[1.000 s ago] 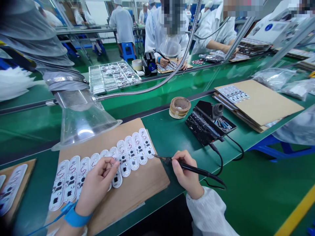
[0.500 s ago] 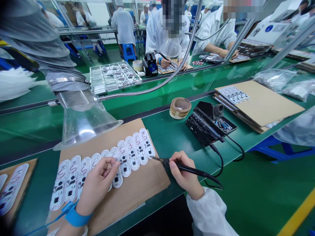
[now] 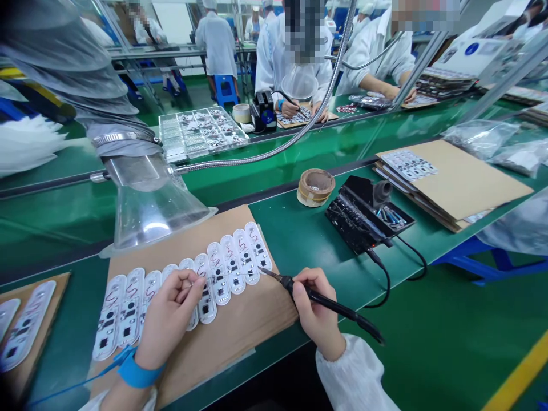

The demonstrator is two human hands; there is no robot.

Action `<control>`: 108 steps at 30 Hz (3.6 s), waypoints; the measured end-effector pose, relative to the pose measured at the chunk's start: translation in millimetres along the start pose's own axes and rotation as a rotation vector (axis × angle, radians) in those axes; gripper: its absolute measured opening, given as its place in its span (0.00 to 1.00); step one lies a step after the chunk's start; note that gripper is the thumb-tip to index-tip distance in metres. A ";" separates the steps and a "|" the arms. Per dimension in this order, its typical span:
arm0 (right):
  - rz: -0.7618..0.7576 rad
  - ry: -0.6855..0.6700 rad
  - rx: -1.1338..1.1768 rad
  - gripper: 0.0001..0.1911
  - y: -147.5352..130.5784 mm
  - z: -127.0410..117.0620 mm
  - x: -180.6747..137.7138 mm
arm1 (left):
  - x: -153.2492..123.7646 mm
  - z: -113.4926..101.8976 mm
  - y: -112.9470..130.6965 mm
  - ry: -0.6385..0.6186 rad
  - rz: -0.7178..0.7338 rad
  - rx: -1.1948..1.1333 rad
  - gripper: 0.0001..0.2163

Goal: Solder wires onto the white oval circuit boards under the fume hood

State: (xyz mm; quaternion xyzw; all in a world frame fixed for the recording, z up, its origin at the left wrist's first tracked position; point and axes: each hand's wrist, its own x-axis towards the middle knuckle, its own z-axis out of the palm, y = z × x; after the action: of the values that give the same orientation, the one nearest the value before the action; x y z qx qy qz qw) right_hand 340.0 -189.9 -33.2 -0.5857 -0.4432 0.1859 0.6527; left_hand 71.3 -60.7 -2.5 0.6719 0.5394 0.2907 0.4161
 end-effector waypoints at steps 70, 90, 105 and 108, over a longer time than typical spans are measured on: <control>-0.023 -0.185 0.013 0.12 4.1 -2.9 1.2 | 1.1 0.1 -2.8 -0.023 0.043 0.048 0.13; -0.008 -0.231 -0.008 0.13 2.0 -2.7 2.8 | 2.0 0.9 -4.0 -0.020 0.057 0.034 0.12; 0.000 -0.110 -0.024 0.14 6.0 -6.0 -0.4 | -8.3 -13.3 5.9 0.023 0.156 0.042 0.12; 0.021 -0.081 0.011 0.14 -3.4 -0.8 -2.3 | -12.2 -27.6 2.9 0.045 0.154 0.050 0.12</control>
State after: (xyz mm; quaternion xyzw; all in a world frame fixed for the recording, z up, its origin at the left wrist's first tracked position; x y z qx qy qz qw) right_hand 338.4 -193.0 -30.7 -0.5787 -0.4621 0.2187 0.6354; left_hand 46.5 -66.0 14.2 0.7149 0.5022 0.3234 0.3634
